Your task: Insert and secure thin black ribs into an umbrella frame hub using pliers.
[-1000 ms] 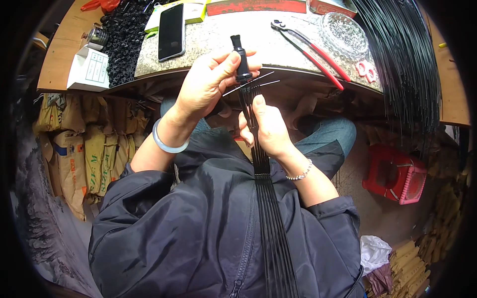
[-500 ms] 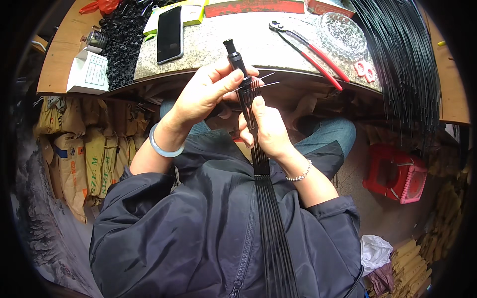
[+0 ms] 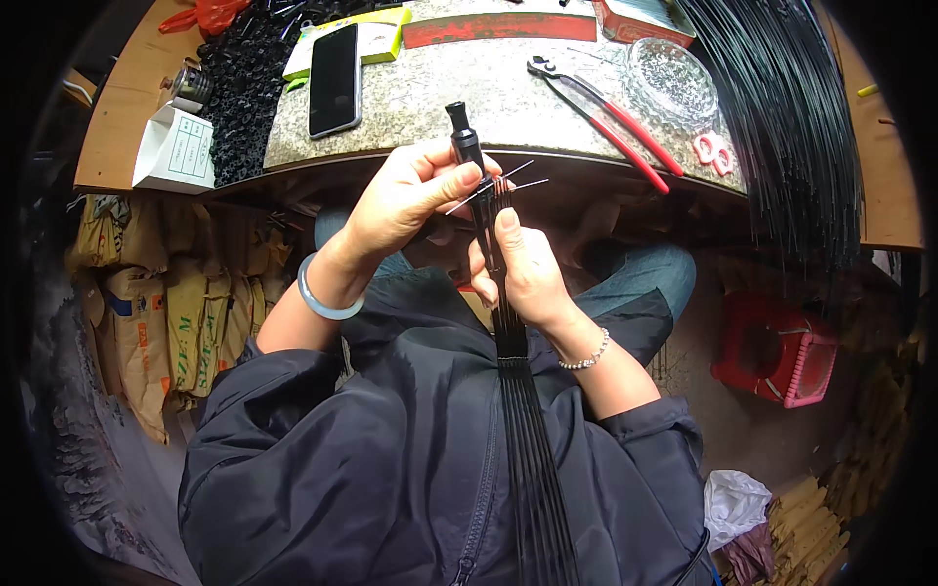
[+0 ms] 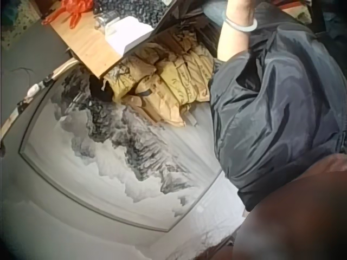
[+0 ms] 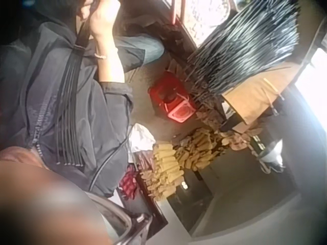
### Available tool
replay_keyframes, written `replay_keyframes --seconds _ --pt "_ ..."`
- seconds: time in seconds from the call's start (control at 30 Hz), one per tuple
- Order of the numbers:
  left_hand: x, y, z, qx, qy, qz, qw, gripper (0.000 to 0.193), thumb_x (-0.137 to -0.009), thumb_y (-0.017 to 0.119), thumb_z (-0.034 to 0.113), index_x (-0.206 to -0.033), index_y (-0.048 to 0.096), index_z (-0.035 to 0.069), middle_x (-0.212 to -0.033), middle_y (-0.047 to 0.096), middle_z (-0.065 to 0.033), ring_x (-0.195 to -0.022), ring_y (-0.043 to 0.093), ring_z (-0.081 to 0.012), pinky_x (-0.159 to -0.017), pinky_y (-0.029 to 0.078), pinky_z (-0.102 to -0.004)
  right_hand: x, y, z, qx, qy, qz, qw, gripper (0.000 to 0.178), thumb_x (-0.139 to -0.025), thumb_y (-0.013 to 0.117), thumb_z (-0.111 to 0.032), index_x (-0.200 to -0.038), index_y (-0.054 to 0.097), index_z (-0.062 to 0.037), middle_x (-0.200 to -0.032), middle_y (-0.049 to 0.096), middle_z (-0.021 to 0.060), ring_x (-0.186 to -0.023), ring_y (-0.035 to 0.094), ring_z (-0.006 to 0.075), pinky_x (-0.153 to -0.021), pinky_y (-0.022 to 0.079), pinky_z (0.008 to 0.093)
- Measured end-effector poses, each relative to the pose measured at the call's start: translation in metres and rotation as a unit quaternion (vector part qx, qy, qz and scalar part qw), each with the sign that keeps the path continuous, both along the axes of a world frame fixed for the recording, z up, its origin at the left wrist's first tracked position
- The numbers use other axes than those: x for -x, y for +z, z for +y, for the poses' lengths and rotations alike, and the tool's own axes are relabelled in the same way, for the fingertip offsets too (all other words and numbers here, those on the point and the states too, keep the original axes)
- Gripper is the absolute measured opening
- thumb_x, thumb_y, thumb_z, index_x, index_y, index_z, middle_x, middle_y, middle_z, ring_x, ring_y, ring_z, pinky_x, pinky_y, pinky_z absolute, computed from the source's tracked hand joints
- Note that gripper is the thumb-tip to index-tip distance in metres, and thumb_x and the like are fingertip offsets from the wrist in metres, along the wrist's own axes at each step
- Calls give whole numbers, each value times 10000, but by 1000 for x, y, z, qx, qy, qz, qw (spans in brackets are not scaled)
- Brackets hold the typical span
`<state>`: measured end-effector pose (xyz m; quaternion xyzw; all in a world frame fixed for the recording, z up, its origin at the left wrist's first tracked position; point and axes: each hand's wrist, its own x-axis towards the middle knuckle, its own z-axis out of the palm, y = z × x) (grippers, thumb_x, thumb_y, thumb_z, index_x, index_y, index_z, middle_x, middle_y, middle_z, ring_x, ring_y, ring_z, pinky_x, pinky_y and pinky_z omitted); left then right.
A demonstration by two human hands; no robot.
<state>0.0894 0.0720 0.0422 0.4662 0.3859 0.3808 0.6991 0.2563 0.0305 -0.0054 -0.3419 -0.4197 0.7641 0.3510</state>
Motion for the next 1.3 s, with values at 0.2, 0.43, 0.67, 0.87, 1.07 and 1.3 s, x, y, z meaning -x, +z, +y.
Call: replay_keyframes --seconds 0.2,0.43,0.67,0.87,1.07,1.3 --pt "-1 -8 0 -10 21 16 1000 247 -871 610 216 -1019 598 19 -892 639 -24 -728 579 -42 -617 459 -159 2 0 0 8 -2 3 1000 618 -926 271 -557 -684 507 -40 -455 436 35 -364 402 122 -392 366 236" --pt "0 -7 -1 -19 13 -1 1000 238 -879 598 217 -1017 597 22 -902 639 -28 -750 578 -45 -620 461 -159 1 -2 1 -2 3 3 1000 623 -926 264 -559 -681 508 -41 -454 442 35 -364 407 123 -390 369 237" --pt "4 -4 -12 -66 -61 -39 995 670 -774 726 214 -1300 389 -27 -1215 535 -137 -1037 564 -168 -907 435 -301 -2 -5 1 -20 -1 14 1000 627 -939 240 -538 -678 494 -28 -442 435 40 -360 413 127 -384 370 239" --pt "-7 2 -19 -86 -4 62 994 436 -820 625 26 -1218 466 -56 -1000 629 -93 -743 630 -119 -649 508 -229 -4 -8 0 -12 16 45 999 617 -941 214 -538 -713 478 -28 -430 412 45 -340 384 134 -372 351 245" --pt "-7 7 -13 3 -35 -77 996 294 -828 590 -9 -1113 546 -69 -846 650 -90 -570 619 -114 -522 529 -234 -7 -8 1 22 44 102 994 613 -932 215 -554 -701 458 -41 -423 391 43 -337 368 134 -360 324 245" --pt "0 12 -4 -60 -43 -55 996 270 -726 691 -50 -987 624 -67 -868 659 -82 -827 619 -117 -751 513 -247 -7 1 3 -28 66 99 993 610 -937 200 -545 -686 438 -43 -419 378 43 -332 357 140 -355 308 244"
